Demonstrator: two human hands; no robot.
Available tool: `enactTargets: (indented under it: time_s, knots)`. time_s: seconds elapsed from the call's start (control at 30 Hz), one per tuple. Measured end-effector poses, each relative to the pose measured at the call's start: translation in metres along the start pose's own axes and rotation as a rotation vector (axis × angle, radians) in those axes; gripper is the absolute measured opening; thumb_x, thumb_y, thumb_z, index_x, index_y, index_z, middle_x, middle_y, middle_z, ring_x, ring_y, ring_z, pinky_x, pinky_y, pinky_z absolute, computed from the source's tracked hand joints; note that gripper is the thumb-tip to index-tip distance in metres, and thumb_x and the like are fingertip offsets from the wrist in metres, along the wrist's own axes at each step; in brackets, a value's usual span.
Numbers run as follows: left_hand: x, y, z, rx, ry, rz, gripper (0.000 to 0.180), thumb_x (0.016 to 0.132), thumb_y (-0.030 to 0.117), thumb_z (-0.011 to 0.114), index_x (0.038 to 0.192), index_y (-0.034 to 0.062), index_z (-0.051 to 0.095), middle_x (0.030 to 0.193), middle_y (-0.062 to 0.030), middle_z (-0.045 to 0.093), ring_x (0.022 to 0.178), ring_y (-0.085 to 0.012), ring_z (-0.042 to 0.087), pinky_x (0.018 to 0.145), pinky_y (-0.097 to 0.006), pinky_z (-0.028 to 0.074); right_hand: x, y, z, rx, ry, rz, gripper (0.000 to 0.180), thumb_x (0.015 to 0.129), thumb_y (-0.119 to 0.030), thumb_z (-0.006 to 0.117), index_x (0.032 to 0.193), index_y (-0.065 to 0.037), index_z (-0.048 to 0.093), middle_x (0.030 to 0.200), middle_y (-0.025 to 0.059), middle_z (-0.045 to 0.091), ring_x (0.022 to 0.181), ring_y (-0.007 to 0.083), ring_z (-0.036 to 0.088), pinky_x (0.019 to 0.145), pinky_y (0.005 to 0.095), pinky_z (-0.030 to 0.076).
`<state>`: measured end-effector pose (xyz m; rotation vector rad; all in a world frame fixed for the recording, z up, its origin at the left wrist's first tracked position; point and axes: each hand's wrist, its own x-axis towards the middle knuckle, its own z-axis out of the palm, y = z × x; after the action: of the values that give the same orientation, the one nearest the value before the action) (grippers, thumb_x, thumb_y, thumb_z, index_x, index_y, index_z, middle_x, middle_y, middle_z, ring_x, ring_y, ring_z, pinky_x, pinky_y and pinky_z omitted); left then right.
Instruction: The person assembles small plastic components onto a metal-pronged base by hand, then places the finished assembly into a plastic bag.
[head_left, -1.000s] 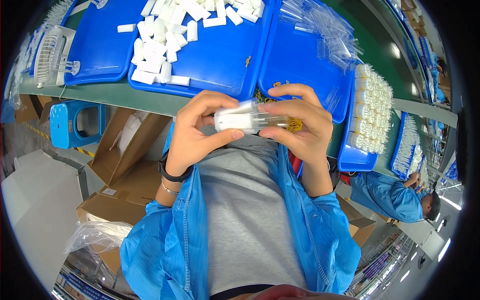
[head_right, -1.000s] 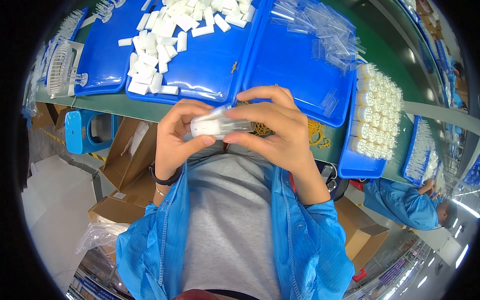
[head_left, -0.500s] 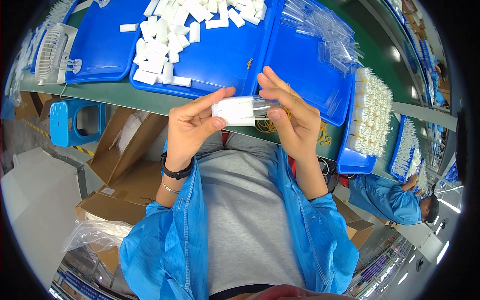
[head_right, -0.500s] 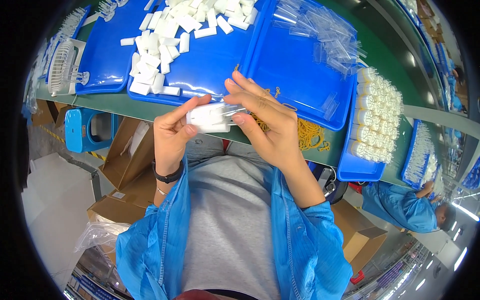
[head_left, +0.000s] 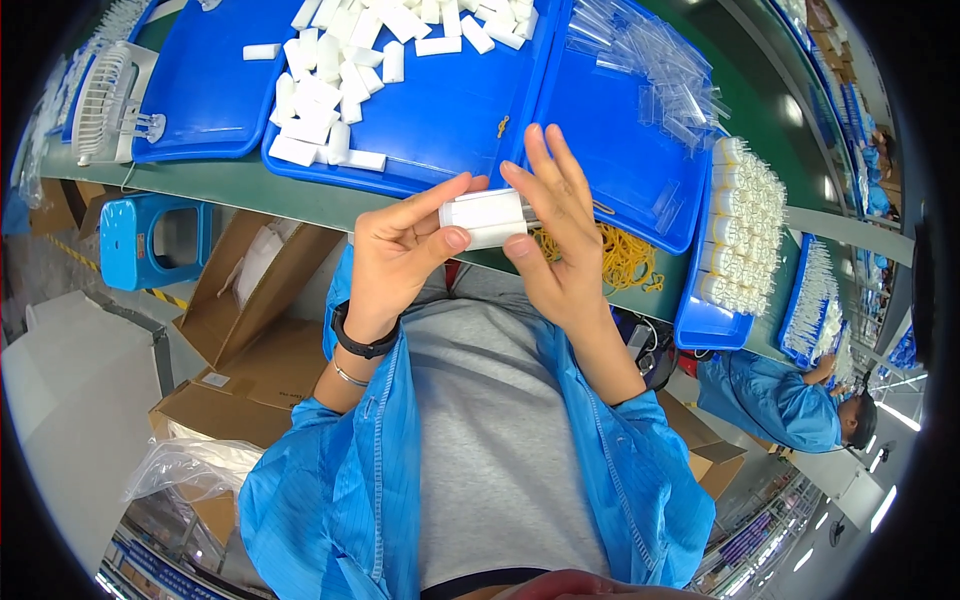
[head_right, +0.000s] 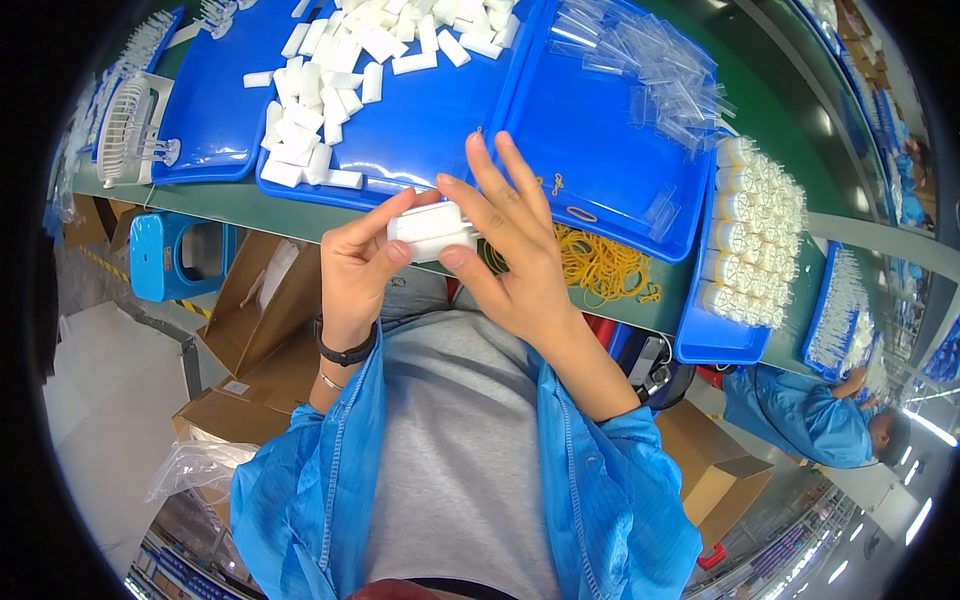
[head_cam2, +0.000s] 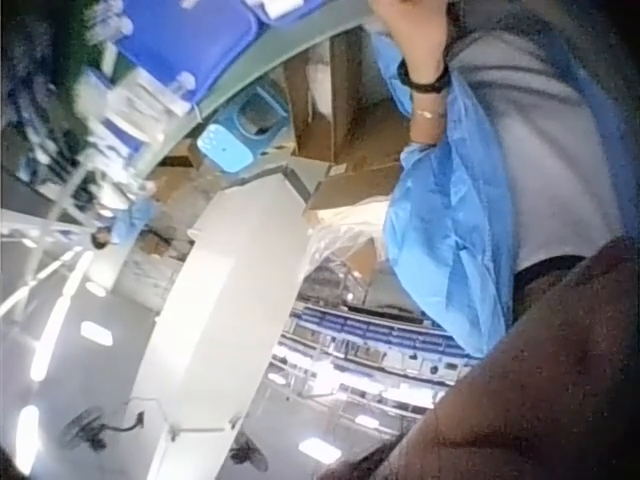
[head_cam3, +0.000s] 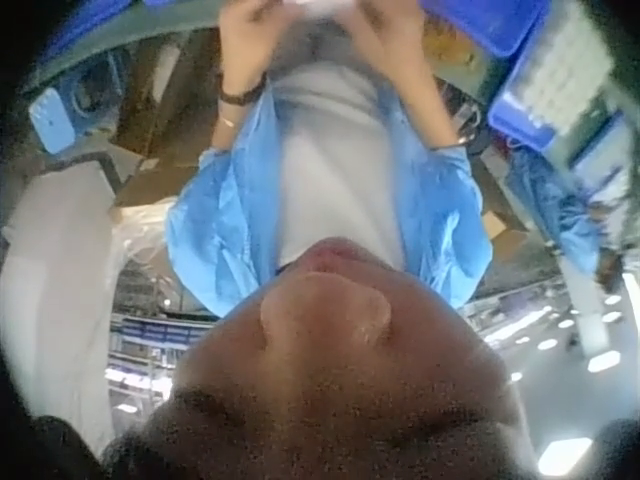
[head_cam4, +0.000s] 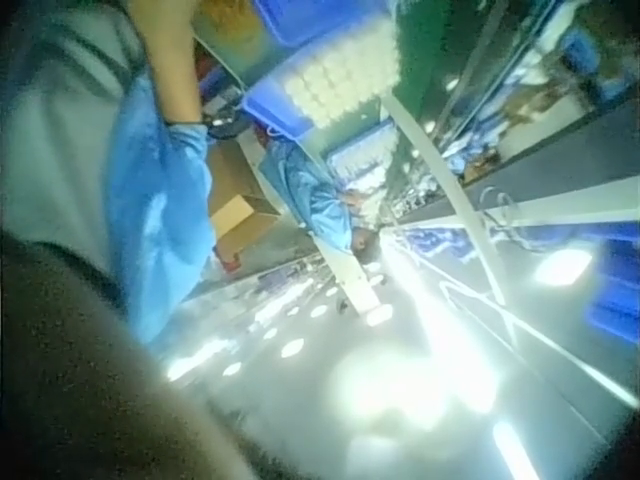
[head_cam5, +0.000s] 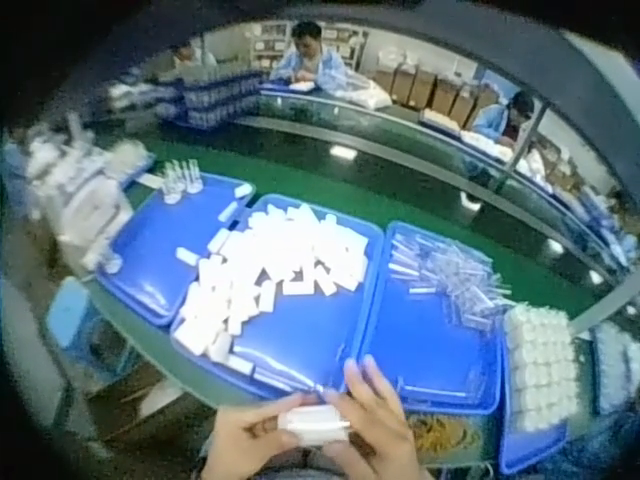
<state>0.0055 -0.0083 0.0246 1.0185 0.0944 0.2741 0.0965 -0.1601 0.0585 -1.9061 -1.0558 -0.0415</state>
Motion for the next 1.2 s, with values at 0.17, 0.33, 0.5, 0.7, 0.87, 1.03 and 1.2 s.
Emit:
enactTargets:
  time_s: [0.17,0.33,0.5,0.7,0.87,1.03,1.2]
  knots:
    - [0.001,0.001,0.001,0.041,-0.028,-0.057,0.043,0.084,0.0,0.063,0.126,-0.0042,0.051,0.121,-0.0226,0.057,0.106,-0.0238,0.06,0.091,-0.033,0.05,-0.003,0.004,-0.002,0.02,-0.026,0.0,0.049,0.077,-0.018,0.069,0.123,-0.007,0.058,0.139,0.0159,0.044,0.131,0.0358,0.036,0.105,0.0445,0.031]
    - [0.005,-0.007,-0.002,0.015,-0.023,-0.046,0.04,0.088,0.007,0.061,0.125,-0.0035,0.052,0.118,-0.0195,0.059,0.105,-0.0205,0.06,0.089,-0.031,0.051,-0.004,0.01,-0.01,-0.001,-0.068,0.02,0.053,0.072,-0.018,0.074,0.122,-0.007,0.059,0.132,0.0153,0.051,0.122,0.0337,0.047,0.101,0.0427,0.037]
    - [0.002,-0.016,-0.013,-0.319,-0.042,-0.282,0.041,0.097,0.022,0.047,0.13,-0.0015,0.043,0.121,-0.0182,0.055,0.106,-0.0267,0.06,0.081,-0.036,0.057,-0.004,0.007,-0.027,0.173,-0.051,0.053,0.054,0.07,-0.023,0.076,0.118,-0.003,0.06,0.116,0.014,0.061,0.105,0.0287,0.059,0.091,0.0376,0.044]
    - [-0.001,-0.022,-0.017,-0.382,-0.096,-0.201,0.053,0.091,0.027,0.058,0.132,-0.0022,0.039,0.121,-0.0175,0.056,0.107,-0.0272,0.06,0.083,-0.034,0.057,-0.016,0.049,-0.096,-0.835,0.17,0.224,0.032,0.076,-0.02,0.072,0.106,-0.009,0.066,0.101,0.0089,0.064,0.097,0.0282,0.055,0.085,0.038,0.042]
    - [0.001,-0.019,-0.016,-0.379,-0.125,-0.241,0.061,0.086,0.029,0.064,0.132,-0.0024,0.039,0.121,-0.0165,0.056,0.107,-0.0259,0.06,0.083,-0.034,0.056,-0.043,0.086,-0.112,-1.128,0.065,0.431,0.033,0.076,-0.027,0.071,0.105,-0.01,0.067,0.104,0.0081,0.063,0.107,0.0292,0.048,0.092,0.0429,0.036]
    - [0.0,-0.02,-0.009,-0.406,-0.197,-0.214,0.062,0.086,0.032,0.065,0.13,-0.0041,0.043,0.121,-0.0149,0.057,0.11,-0.0227,0.057,0.094,-0.035,0.047,-0.035,0.087,-0.105,-0.945,0.027,0.369,0.03,0.075,-0.018,0.072,0.104,-0.011,0.068,0.099,0.0067,0.064,0.103,0.0287,0.051,0.093,0.0417,0.035]
    - [0.001,-0.019,-0.005,-0.385,-0.179,-0.246,0.062,0.083,0.03,0.069,0.129,-0.005,0.045,0.121,-0.0147,0.057,0.11,-0.0216,0.057,0.094,-0.034,0.046,-0.013,0.046,-0.082,-0.075,0.254,0.364,0.035,0.075,-0.007,0.071,0.11,-0.006,0.064,0.093,0.0061,0.065,0.091,0.0181,0.056,0.082,0.0293,0.042]
